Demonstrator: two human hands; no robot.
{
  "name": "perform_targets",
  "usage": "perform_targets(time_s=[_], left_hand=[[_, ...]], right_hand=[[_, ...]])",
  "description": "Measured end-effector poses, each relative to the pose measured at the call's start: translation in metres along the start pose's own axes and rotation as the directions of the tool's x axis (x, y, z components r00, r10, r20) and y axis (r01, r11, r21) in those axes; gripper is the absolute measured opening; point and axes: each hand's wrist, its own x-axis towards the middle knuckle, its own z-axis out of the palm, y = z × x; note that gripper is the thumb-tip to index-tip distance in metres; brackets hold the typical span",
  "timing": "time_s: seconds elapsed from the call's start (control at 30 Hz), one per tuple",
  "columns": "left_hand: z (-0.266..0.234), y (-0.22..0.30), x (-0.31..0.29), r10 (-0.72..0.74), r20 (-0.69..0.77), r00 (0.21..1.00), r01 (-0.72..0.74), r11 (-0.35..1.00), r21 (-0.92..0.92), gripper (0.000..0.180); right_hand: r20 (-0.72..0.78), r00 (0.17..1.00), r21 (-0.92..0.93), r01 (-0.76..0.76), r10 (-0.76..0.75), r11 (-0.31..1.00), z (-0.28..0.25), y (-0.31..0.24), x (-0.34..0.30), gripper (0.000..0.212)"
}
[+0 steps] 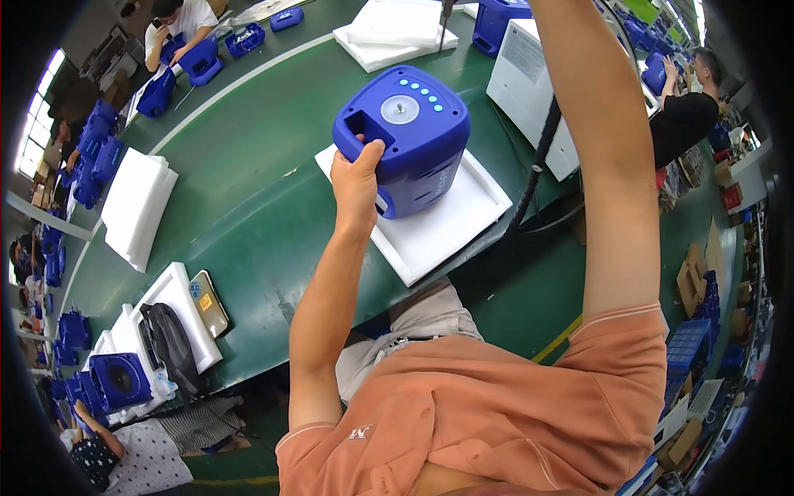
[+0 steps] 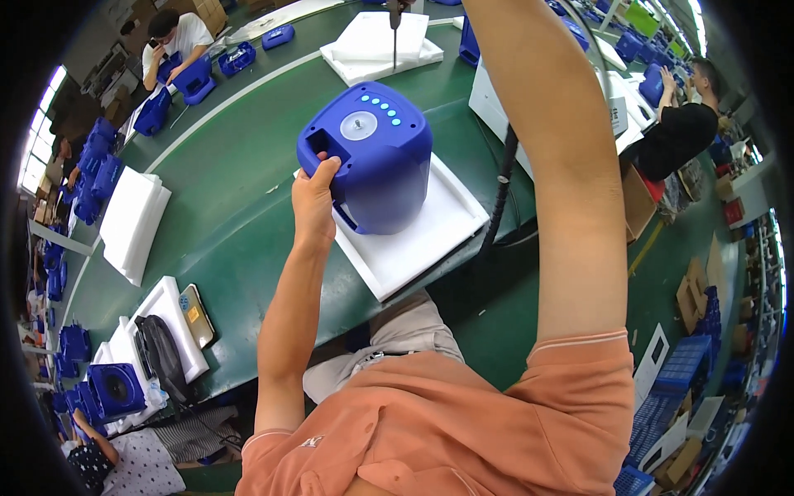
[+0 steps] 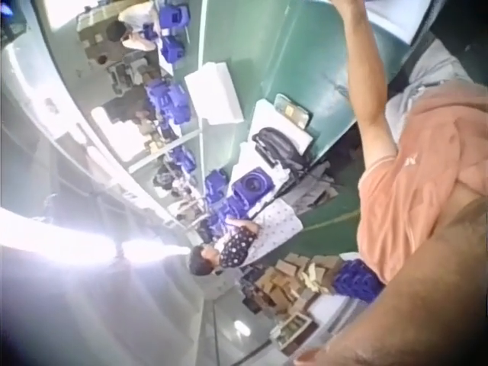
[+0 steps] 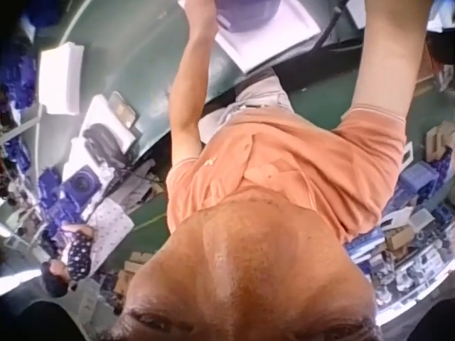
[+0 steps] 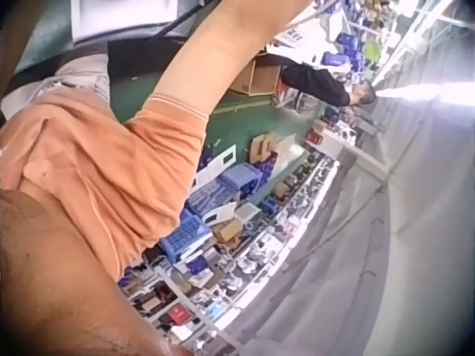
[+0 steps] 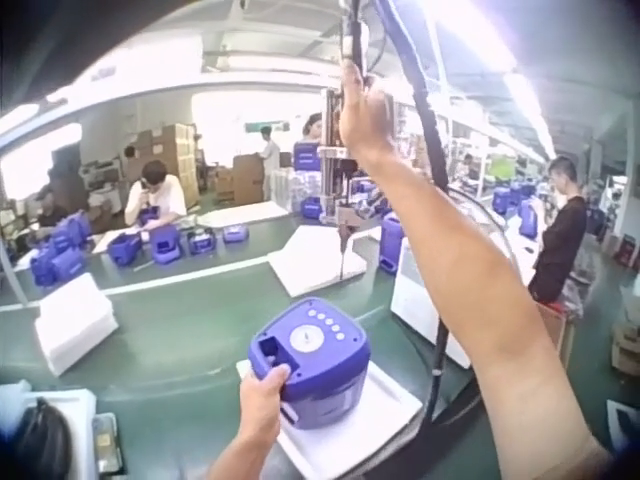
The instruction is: The person assembles blue electronic portable power stations by fastening screws into the top casing with an electric screwdriver.
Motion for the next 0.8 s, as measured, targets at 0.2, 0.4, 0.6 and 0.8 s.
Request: perform_targets(time_s=[0.2,0.4,0.6,0.8], left_hand=[[-0.002,0.003,-0.004,-0.002,0.082,0.997,-0.007,0.994,0.106,0.054],[-0.004,0.004,-0.011,-0.009,0.047,0.999,0.004,0.996,0.091,0.056],[-0.003,0.007,-0.013,-0.021,0.053,0.998,0.016,0.996,0.090,0.065],[0.000,0.006,-0.010,-0.039,0.052,0.998,0.035,0.996,0.077,0.069]], right_hand=[[-0.247,0.780,0.052,0.603,-0.575,0.796,0.043,0.049,-0.001,0.059],[-0.240,0.796,0.114,0.591,-0.556,0.798,0.067,0.055,-0.012,0.054],[-0.200,0.830,0.183,0.554,-0.521,0.812,0.073,0.058,-0.016,0.048],[-0.228,0.795,0.100,0.593,-0.562,0.799,0.081,0.088,-0.001,0.046]])
